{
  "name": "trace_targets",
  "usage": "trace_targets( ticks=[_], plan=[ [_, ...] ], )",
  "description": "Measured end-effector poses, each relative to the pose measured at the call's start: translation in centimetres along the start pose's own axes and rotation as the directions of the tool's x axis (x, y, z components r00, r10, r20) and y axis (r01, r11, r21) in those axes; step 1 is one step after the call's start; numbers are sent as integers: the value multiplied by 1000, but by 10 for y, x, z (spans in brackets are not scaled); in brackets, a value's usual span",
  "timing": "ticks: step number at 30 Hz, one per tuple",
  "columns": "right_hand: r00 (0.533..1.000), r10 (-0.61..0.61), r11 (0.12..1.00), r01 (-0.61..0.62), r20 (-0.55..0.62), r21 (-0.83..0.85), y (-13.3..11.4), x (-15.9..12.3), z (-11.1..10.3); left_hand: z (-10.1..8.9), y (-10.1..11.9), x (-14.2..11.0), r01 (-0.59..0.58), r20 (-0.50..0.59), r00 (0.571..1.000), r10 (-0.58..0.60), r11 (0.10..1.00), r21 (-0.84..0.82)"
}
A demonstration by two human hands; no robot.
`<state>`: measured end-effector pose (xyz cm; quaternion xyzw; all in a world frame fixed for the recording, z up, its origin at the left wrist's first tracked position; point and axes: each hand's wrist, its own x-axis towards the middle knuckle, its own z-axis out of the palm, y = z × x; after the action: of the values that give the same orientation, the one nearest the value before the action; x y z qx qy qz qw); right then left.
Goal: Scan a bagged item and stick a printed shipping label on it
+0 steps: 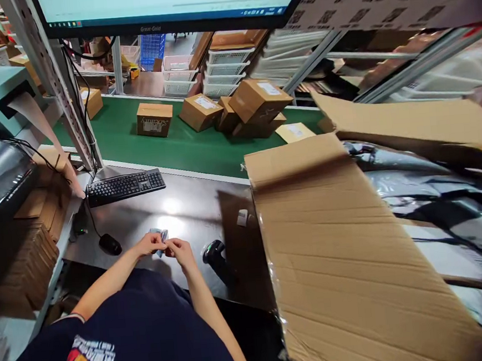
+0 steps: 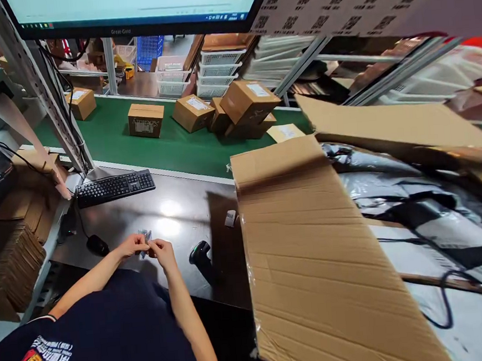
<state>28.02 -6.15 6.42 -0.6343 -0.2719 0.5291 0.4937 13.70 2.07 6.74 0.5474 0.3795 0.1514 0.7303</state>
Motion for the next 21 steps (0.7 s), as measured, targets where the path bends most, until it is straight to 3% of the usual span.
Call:
trace_targets(
  ticks=[3,6,8,15,21],
  plan=[
    [996,-35,985,20,-87,-169,0,-6,-8,10,-3,6,-22,-106,994,28,998,52],
    [961,-119,918,10,-250,-397,-1,-11,-17,20,-5,11,-65,-310,945,109,987,149],
    [939,-170,876,4,-299,-483,0,-13,-20,24,-7,12,-72,-368,918,150,973,218],
    [905,-324,878,180,-275,-444,16,-4,-13,30,-7,9,-86,-252,950,186,928,363],
    [961,-178,971,136,-214,-197,29,19,-8,30,0,10,-170,-148,951,271,861,480]
  ],
)
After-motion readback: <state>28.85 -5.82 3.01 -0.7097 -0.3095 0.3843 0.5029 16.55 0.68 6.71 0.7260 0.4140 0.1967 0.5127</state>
